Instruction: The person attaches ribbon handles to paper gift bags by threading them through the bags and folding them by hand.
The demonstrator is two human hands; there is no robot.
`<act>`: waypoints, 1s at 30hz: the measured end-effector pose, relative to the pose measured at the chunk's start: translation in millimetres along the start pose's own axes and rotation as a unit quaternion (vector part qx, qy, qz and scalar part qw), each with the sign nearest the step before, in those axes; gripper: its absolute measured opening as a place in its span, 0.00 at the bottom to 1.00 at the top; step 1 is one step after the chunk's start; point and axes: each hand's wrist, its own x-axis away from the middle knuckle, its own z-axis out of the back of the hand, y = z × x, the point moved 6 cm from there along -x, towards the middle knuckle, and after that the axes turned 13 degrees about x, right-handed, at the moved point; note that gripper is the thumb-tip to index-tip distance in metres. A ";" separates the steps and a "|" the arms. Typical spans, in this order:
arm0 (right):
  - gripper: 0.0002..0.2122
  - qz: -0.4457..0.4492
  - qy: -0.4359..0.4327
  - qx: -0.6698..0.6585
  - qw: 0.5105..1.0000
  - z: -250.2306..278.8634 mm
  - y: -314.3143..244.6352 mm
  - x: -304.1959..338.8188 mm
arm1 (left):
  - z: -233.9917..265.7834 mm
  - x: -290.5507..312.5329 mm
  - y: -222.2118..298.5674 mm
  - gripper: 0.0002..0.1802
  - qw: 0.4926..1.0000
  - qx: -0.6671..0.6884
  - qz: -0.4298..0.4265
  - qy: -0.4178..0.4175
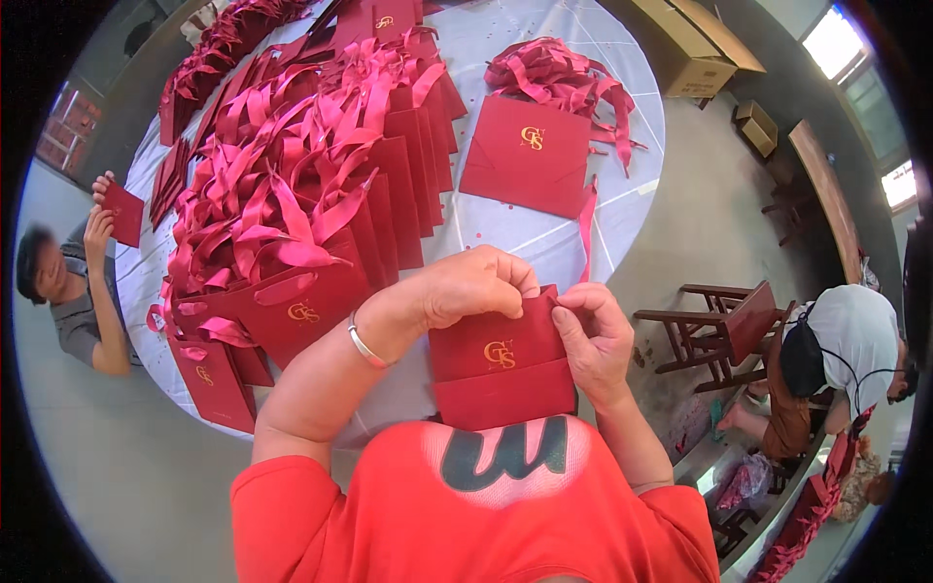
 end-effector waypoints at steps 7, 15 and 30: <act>0.06 0.048 -0.078 -0.021 0.996 -1.8 -7.1 -18.8 | 0.8 -1.3 1.8 0.07 0.993 -0.082 -0.006 0.080; 0.07 0.027 -0.094 -0.089 0.991 -6.7 0.8 -17.3 | 1.9 -4.4 -3.2 0.08 0.998 -0.027 -0.006 0.057; 0.07 0.060 -0.059 0.001 0.996 0.9 -14.0 -14.0 | -0.9 -3.9 -3.8 0.06 0.996 -0.083 0.000 0.037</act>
